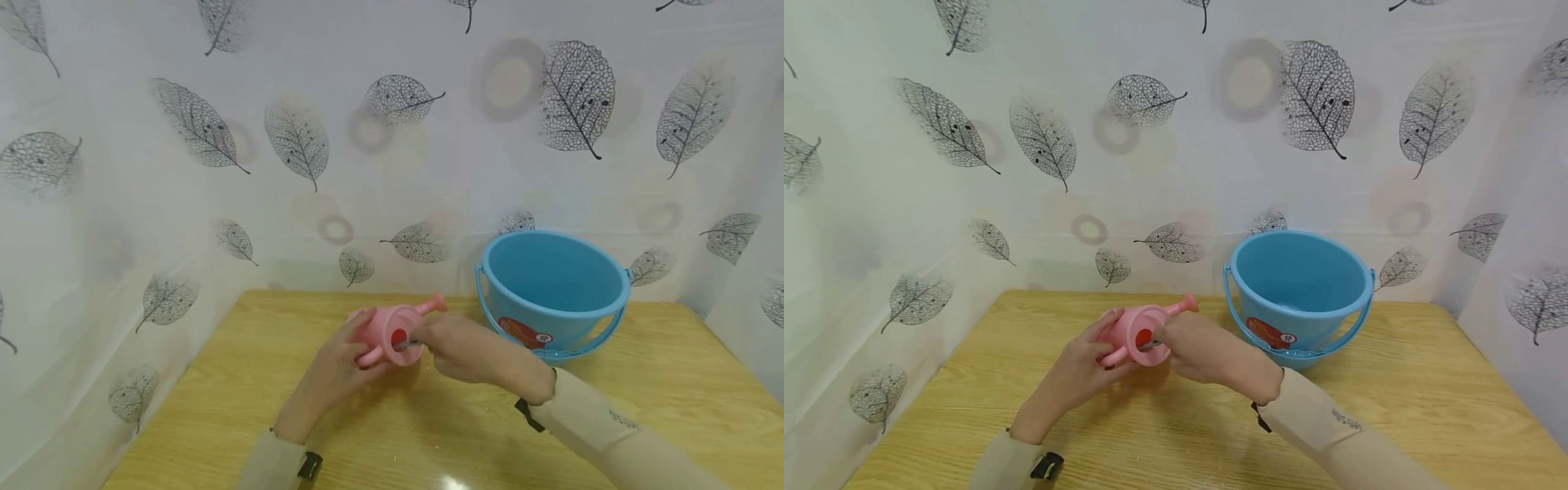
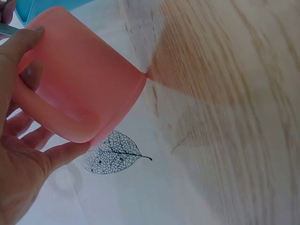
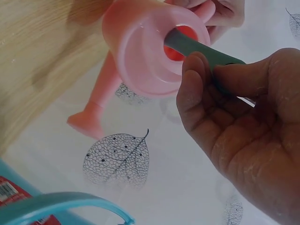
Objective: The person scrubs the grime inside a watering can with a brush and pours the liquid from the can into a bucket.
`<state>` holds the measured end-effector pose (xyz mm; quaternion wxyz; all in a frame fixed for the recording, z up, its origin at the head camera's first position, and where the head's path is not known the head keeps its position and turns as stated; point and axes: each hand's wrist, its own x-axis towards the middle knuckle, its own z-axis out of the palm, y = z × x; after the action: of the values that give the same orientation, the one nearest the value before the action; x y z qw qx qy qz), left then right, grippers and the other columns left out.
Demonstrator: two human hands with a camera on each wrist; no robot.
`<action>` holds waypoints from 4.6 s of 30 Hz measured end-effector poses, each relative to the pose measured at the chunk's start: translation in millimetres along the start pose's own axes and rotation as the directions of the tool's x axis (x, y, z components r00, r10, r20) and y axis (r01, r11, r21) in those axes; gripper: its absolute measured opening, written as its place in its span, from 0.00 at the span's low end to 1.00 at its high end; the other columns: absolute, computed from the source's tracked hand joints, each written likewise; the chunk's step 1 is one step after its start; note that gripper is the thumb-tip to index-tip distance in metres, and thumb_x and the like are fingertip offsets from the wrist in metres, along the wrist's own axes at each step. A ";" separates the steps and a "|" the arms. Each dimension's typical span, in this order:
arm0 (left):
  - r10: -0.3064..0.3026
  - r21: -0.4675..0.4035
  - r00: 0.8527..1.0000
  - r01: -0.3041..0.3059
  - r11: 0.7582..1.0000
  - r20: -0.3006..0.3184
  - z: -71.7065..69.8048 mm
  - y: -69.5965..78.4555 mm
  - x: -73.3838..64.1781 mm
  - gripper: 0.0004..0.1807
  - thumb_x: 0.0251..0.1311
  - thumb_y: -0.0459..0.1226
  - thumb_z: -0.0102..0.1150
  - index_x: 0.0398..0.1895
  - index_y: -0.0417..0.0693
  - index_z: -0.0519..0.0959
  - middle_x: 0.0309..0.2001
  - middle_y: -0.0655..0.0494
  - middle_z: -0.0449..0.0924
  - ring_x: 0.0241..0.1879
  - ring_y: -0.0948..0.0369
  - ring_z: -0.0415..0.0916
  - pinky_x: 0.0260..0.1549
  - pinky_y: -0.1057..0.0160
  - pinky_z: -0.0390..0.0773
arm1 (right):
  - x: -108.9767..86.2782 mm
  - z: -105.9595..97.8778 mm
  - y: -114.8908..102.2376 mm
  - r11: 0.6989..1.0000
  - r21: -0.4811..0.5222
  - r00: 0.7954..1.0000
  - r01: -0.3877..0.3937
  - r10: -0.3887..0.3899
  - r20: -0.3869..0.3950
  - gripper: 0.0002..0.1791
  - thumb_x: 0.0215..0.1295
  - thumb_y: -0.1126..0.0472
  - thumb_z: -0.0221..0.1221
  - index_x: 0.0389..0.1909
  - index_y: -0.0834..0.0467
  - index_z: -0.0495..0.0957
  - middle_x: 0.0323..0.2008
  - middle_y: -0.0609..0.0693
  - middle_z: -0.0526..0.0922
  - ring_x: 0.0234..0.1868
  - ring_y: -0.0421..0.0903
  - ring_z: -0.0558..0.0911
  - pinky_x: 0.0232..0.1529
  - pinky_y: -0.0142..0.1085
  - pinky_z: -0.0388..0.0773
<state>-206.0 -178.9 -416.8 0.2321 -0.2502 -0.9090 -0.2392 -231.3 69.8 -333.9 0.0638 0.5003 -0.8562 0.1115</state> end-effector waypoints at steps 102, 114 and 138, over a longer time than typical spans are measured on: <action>0.024 0.069 1.000 -0.024 0.997 0.010 5.1 4.0 2.9 0.23 0.53 0.48 0.78 0.14 0.50 0.75 0.69 0.43 0.75 0.71 0.45 0.71 0.68 0.52 0.77 | 7.0 18.4 -16.7 0.923 0.226 0.902 -0.313 0.363 -0.233 0.08 0.58 0.68 0.68 0.21 0.59 0.82 0.15 0.42 0.76 0.18 0.35 0.68 0.18 0.25 0.67; 0.063 0.087 0.998 -0.062 0.994 -0.009 6.7 3.4 2.8 0.22 0.54 0.47 0.78 0.14 0.50 0.76 0.68 0.41 0.76 0.70 0.44 0.72 0.68 0.52 0.77 | 14.9 49.4 -5.7 0.977 0.114 0.901 -0.180 0.210 -0.379 0.10 0.54 0.70 0.68 0.22 0.56 0.76 0.16 0.43 0.74 0.21 0.36 0.66 0.22 0.24 0.66; 0.036 0.113 0.999 -0.036 0.993 0.000 5.3 10.3 6.6 0.21 0.53 0.48 0.78 0.15 0.47 0.79 0.68 0.42 0.76 0.70 0.45 0.72 0.68 0.52 0.77 | -1.8 29.8 -18.1 0.962 0.095 0.894 -0.257 0.274 -0.355 0.17 0.57 0.69 0.67 0.17 0.52 0.72 0.14 0.40 0.67 0.20 0.38 0.66 0.20 0.27 0.63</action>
<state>-206.8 -165.9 -414.1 0.2511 -0.2528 -0.9162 -0.1834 -214.6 55.2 -360.8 0.1945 0.3508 -0.8867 0.2298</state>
